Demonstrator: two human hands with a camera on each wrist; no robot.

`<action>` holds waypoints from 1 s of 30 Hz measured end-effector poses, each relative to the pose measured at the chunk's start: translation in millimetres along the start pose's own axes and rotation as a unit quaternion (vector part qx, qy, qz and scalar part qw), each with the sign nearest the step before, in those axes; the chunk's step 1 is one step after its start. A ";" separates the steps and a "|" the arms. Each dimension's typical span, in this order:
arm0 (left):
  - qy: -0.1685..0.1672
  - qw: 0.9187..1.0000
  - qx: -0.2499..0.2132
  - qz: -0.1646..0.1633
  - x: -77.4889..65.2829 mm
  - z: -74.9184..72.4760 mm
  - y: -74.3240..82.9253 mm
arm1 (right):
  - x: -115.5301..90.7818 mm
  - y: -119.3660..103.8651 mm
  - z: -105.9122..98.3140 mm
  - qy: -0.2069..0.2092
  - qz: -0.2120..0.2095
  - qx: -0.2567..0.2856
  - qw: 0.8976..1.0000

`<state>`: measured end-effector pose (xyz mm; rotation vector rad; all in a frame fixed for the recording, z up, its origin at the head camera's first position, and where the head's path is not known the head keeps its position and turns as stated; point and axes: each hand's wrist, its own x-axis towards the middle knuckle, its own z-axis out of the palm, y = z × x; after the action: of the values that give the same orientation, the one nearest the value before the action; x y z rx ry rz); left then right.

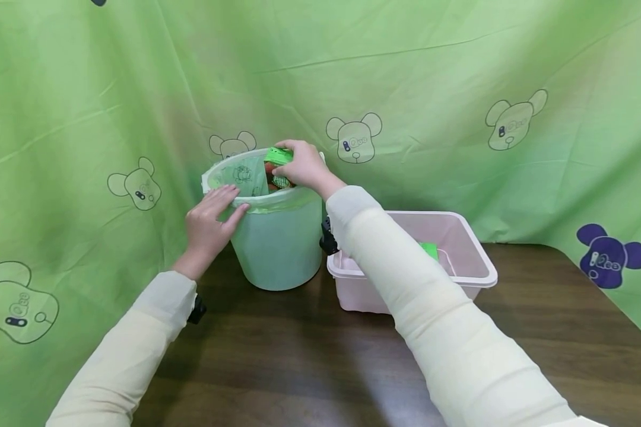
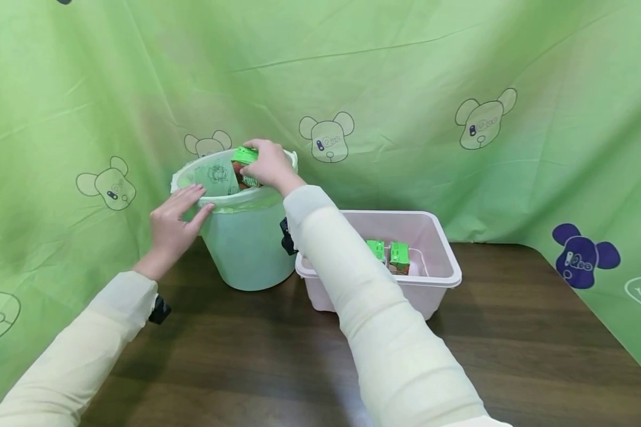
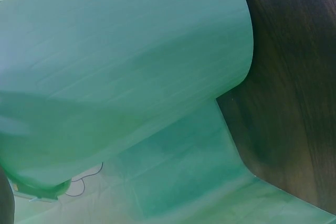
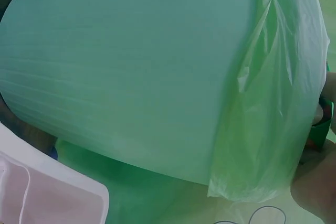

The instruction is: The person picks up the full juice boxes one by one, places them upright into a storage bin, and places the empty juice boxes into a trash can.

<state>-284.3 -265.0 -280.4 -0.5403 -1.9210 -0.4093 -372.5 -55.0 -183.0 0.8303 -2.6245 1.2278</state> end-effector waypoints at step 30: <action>-0.021 1.000 0.012 0.019 5.1 -3.9 -1.4 | -20.8 10.8 -27.4 -0.019 -0.028 0.062 0.998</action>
<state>-283.8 -267.2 -274.2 -0.5735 -1.9502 -0.3519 -363.8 -20.2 -179.1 0.9502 -2.5563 1.3835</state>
